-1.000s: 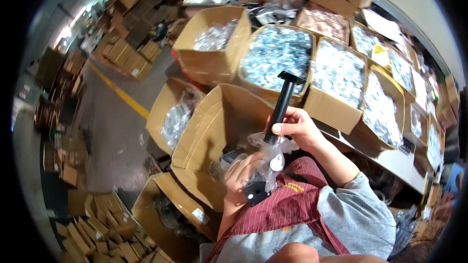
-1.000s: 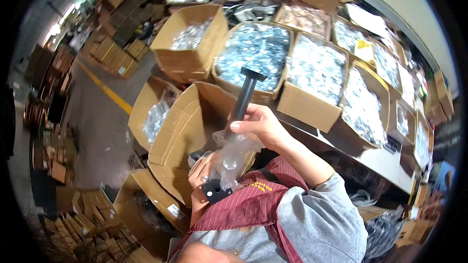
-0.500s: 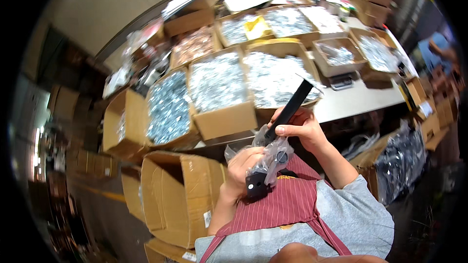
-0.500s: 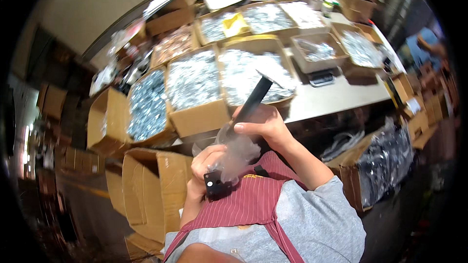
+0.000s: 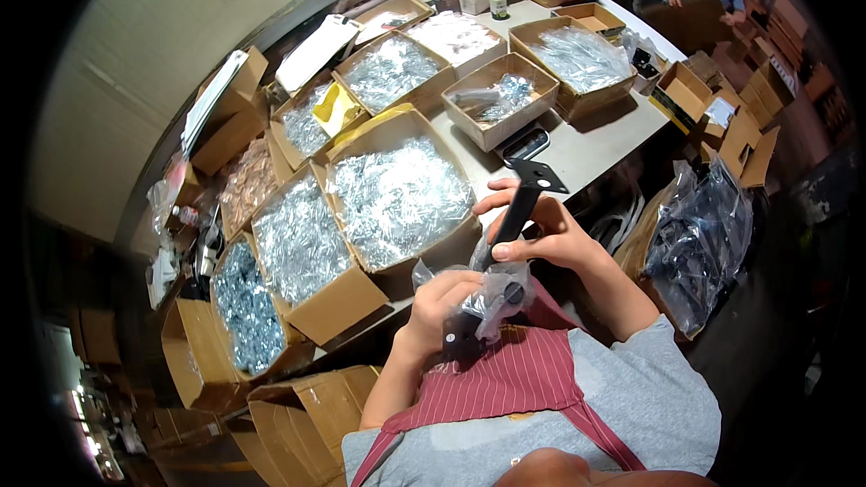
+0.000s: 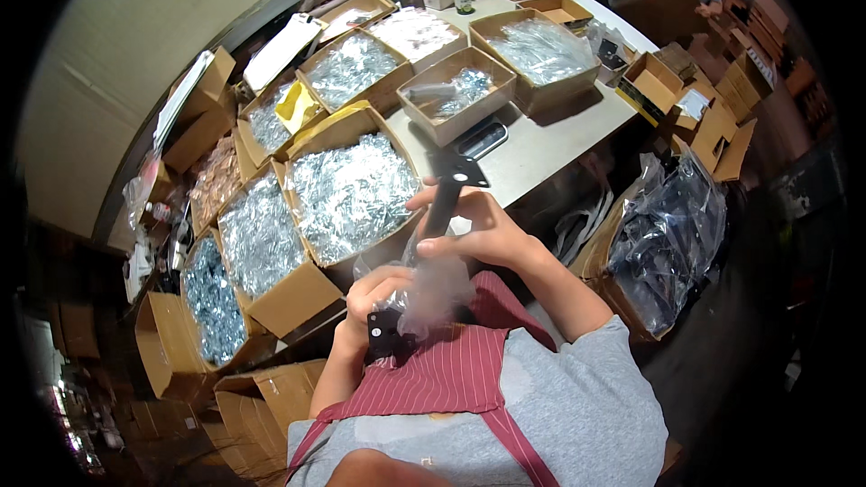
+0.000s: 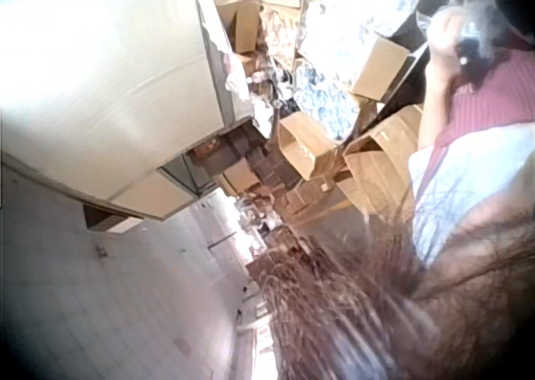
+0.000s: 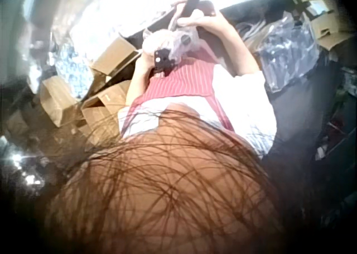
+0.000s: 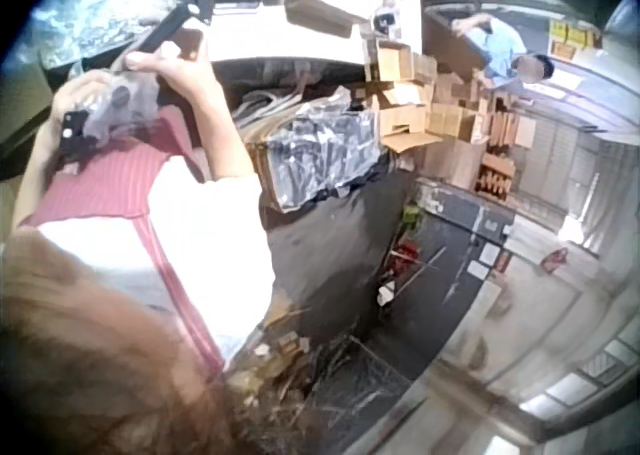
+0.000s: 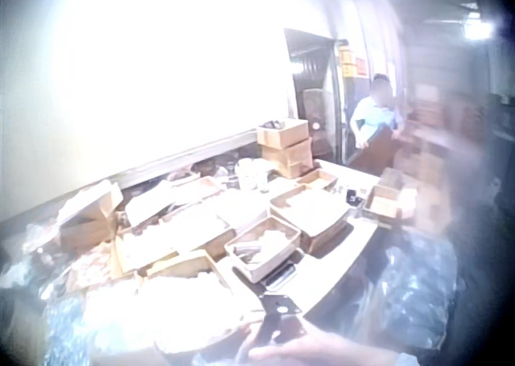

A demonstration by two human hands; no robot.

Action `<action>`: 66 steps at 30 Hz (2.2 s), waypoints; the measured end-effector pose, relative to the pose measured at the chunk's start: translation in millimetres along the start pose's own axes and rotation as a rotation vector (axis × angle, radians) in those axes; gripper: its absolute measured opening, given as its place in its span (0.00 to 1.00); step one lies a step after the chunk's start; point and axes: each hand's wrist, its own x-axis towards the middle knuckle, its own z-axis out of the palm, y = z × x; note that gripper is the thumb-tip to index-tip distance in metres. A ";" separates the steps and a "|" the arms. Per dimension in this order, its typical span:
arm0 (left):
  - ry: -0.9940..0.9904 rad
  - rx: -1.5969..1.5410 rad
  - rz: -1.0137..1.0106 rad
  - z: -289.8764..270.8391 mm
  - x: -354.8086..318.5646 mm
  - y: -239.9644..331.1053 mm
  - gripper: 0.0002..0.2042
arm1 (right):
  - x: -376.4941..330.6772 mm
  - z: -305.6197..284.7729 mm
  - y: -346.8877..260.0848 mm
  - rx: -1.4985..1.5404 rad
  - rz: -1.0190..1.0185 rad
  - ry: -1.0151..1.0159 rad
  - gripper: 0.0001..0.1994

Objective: The person repeatedly picks small black objects from a large cardboard box, places them on a digital scale, and then transfers them into smaller shipping boxes lined with bubble wrap. The person also handles bubble wrap and cardboard boxes during the process.

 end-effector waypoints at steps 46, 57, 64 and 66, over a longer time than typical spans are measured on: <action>0.720 -1.948 -1.076 103.8 192.3 -182.9 0.18 | 206.9 -201.2 85.5 0.635 0.249 0.213 0.09; 0.731 -1.779 -1.094 102.5 200.4 -173.1 0.20 | 247.2 -162.9 110.2 -0.705 0.027 -0.230 0.16; 0.825 -1.832 -0.983 92.6 196.5 -173.8 0.21 | 271.8 -137.5 111.5 -0.655 -0.001 -0.331 0.17; 0.804 -1.857 -0.907 89.4 197.9 -173.8 0.23 | 280.0 -133.1 119.1 -0.620 -0.011 -0.389 0.18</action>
